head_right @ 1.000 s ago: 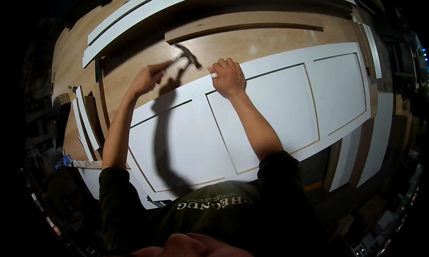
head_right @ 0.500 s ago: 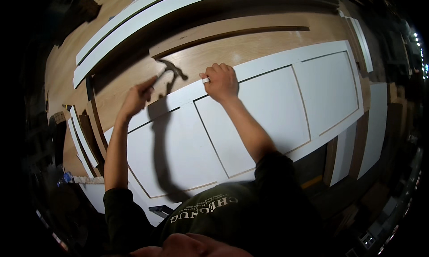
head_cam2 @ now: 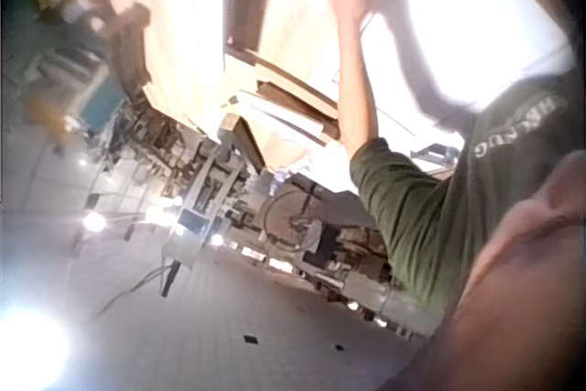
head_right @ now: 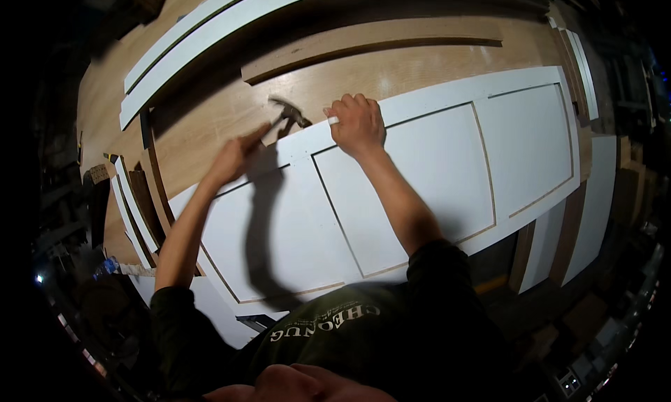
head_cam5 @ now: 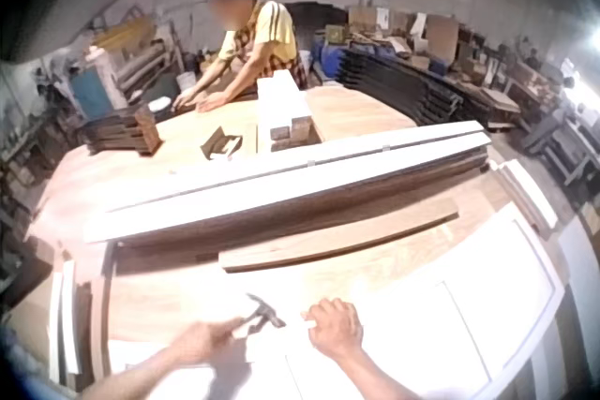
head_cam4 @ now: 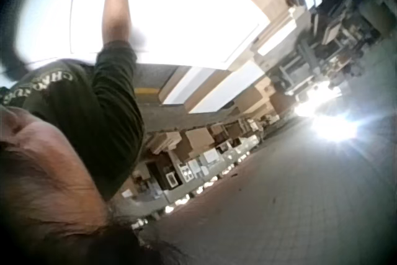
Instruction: The person assembles a cabinet door or furniture panel by securing parts together using a pneumatic nail gun and a hammer, then moves the assembled panel and prepares to work on a white board.
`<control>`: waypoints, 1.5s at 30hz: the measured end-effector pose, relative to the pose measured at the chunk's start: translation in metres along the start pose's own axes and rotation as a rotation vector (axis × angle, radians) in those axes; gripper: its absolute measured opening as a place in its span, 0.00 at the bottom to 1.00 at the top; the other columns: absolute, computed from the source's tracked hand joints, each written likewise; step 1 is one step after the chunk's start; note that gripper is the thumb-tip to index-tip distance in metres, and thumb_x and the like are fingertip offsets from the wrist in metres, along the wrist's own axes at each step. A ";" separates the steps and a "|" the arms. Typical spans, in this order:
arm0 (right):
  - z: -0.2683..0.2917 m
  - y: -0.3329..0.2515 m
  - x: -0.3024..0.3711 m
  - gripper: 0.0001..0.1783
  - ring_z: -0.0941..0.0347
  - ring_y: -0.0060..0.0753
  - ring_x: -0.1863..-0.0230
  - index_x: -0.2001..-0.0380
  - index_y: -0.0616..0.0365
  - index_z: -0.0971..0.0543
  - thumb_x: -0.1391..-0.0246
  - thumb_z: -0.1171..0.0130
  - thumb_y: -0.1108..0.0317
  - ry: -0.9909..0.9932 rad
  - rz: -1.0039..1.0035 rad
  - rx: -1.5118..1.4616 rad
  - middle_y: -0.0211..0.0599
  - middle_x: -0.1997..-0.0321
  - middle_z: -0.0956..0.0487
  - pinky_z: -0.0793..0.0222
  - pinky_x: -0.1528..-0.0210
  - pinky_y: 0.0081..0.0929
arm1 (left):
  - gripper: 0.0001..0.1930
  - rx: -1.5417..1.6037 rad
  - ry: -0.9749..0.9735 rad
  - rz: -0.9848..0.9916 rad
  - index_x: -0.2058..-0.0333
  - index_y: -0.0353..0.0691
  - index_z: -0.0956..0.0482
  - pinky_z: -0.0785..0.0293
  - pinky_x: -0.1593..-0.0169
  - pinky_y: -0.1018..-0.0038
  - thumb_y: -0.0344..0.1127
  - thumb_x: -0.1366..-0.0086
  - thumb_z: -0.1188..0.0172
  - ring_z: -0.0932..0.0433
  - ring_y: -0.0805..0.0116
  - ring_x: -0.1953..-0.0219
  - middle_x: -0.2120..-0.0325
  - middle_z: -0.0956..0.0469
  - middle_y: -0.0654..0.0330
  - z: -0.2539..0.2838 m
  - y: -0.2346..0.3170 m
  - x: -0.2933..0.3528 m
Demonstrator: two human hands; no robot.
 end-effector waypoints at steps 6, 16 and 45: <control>-0.002 0.001 0.010 0.04 0.32 0.36 0.64 0.77 0.52 0.22 0.51 0.42 0.66 -0.002 -0.021 -0.006 0.30 0.72 0.27 0.38 0.57 0.34 | 0.21 0.168 -0.048 0.412 0.43 0.48 0.28 0.29 0.59 0.76 0.30 0.36 0.46 0.22 0.72 0.62 0.58 0.20 0.48 0.058 0.017 0.002; -0.002 0.006 0.016 0.05 0.29 0.39 0.62 0.77 0.52 0.20 0.52 0.43 0.66 0.019 -0.017 -0.076 0.33 0.70 0.23 0.35 0.56 0.35 | 0.23 0.149 -0.051 0.274 0.42 0.42 0.29 0.31 0.71 0.76 0.28 0.37 0.47 0.33 0.77 0.79 0.81 0.30 0.64 0.035 0.013 0.023; 0.126 0.245 0.016 0.10 0.32 0.37 0.51 0.72 0.48 0.18 0.63 0.44 0.70 0.264 -0.212 0.241 0.30 0.62 0.22 0.40 0.44 0.38 | 0.21 0.068 -0.096 0.081 0.44 0.46 0.28 0.27 0.67 0.70 0.30 0.38 0.48 0.24 0.68 0.75 0.74 0.21 0.54 -0.057 0.121 -0.097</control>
Point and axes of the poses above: each hand's wrist, its own x-axis away from the middle knuckle, its own z-axis out of the back of the hand, y = z × x, the point moved 1 cm from there along -x, towards the middle knuckle
